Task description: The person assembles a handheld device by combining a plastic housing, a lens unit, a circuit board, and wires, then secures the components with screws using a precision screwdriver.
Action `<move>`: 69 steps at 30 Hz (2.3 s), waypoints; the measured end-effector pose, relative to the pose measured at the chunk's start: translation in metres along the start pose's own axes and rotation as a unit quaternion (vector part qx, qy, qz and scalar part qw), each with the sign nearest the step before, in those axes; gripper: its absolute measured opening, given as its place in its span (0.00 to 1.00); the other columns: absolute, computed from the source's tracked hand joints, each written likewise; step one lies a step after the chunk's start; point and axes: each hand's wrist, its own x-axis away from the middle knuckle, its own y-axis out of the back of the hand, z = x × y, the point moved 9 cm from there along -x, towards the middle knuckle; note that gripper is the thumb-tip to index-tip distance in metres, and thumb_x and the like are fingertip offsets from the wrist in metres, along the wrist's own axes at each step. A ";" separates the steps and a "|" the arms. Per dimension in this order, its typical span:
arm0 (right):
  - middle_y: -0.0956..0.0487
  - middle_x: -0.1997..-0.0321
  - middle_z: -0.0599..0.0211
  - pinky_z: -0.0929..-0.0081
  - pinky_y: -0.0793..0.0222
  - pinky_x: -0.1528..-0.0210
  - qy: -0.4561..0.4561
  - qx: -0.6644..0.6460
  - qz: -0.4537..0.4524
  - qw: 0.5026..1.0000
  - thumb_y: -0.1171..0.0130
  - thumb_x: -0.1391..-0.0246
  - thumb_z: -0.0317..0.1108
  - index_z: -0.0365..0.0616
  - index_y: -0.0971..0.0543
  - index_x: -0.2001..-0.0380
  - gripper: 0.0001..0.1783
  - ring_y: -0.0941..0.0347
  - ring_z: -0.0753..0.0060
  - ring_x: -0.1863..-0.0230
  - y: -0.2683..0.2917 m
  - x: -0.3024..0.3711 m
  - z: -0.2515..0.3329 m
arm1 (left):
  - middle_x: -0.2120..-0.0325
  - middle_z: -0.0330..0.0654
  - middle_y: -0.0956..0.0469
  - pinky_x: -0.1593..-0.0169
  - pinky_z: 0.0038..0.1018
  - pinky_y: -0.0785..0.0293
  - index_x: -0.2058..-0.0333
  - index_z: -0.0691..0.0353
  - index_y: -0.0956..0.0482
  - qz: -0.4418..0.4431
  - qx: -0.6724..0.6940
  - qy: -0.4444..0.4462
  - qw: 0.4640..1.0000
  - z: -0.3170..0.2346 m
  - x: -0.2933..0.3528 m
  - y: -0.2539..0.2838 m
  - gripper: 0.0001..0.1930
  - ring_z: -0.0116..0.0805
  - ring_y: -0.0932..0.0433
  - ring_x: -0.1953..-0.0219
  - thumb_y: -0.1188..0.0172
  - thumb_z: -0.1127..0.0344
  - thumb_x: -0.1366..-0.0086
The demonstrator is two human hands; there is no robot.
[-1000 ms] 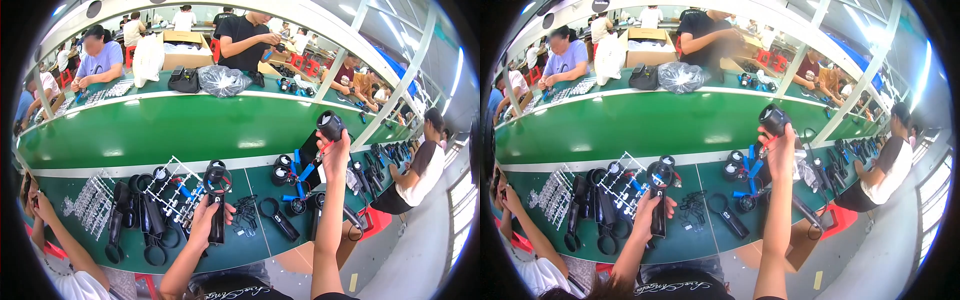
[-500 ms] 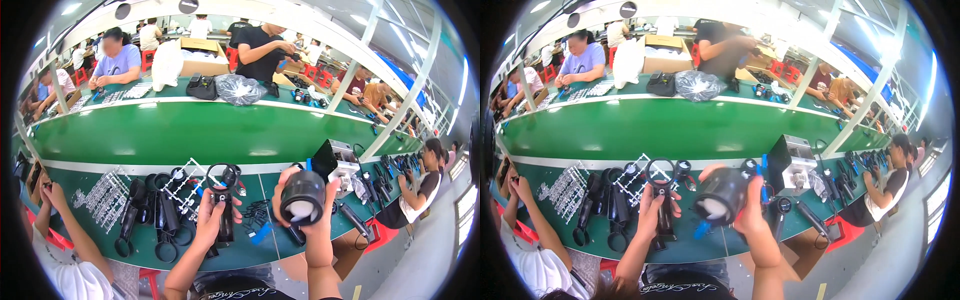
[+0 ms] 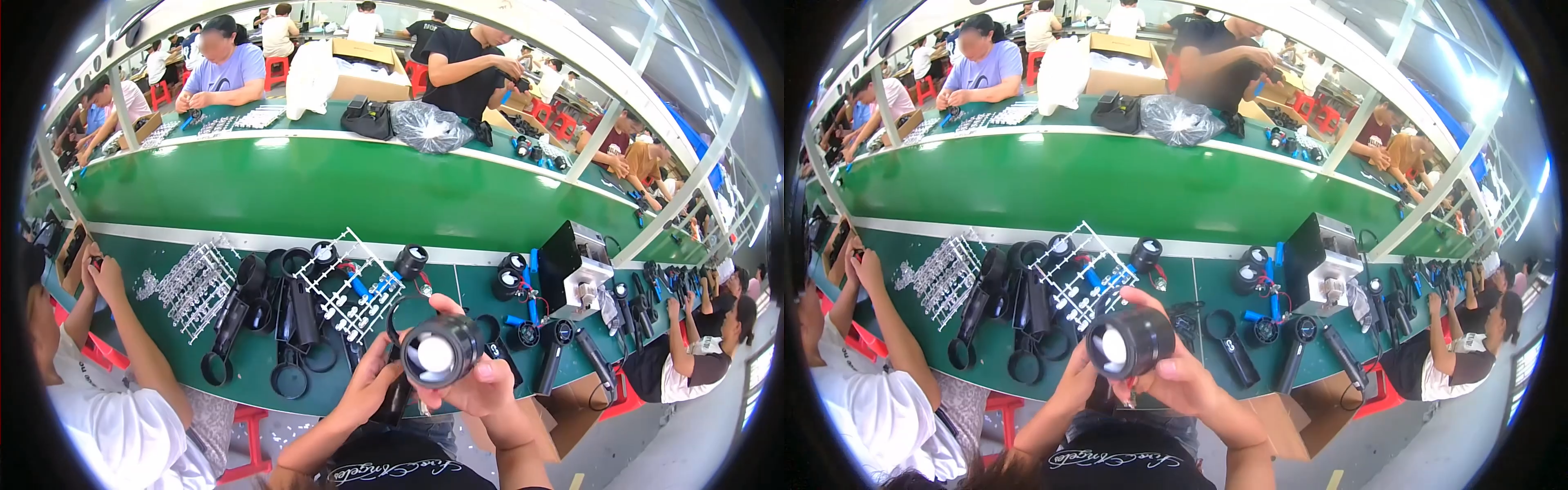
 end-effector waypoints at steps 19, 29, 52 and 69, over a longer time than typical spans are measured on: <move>0.26 0.58 0.48 0.50 0.43 0.47 0.243 0.503 0.326 0.763 0.33 0.65 0.38 0.44 0.25 0.67 0.19 0.31 0.47 0.53 -0.040 0.011 0.051 | 0.73 0.41 0.28 0.70 0.18 0.33 0.52 0.64 0.43 0.143 -0.178 -0.011 0.973 0.009 0.011 -0.011 0.15 0.21 0.30 0.72 0.57 0.72 0.37; 0.24 0.57 0.54 0.56 0.35 0.54 0.286 0.632 0.165 0.701 0.28 0.81 0.33 0.49 0.26 0.62 0.33 0.29 0.53 0.55 -0.001 0.000 0.060 | 0.76 0.43 0.24 0.70 0.21 0.32 0.54 0.66 0.43 0.142 -0.090 0.079 0.983 0.010 0.010 -0.016 0.13 0.26 0.25 0.76 0.58 0.73 0.37; 0.31 0.45 0.62 0.61 0.40 0.49 0.232 0.717 0.212 0.622 0.32 0.72 0.32 0.48 0.29 0.53 0.34 0.34 0.56 0.48 0.005 0.001 0.059 | 0.77 0.44 0.26 0.69 0.23 0.25 0.54 0.67 0.43 0.162 -0.041 0.101 0.981 0.012 0.001 -0.026 0.12 0.31 0.22 0.75 0.60 0.71 0.35; 0.25 0.71 0.67 0.74 0.35 0.70 0.347 0.776 -0.190 0.491 0.36 0.73 0.21 0.42 0.24 0.68 0.20 0.31 0.64 0.72 0.013 0.036 0.010 | 0.72 0.42 0.25 0.65 0.18 0.33 0.54 0.65 0.40 -0.033 -0.004 0.035 0.999 0.038 -0.036 0.002 0.12 0.20 0.29 0.69 0.58 0.74 0.38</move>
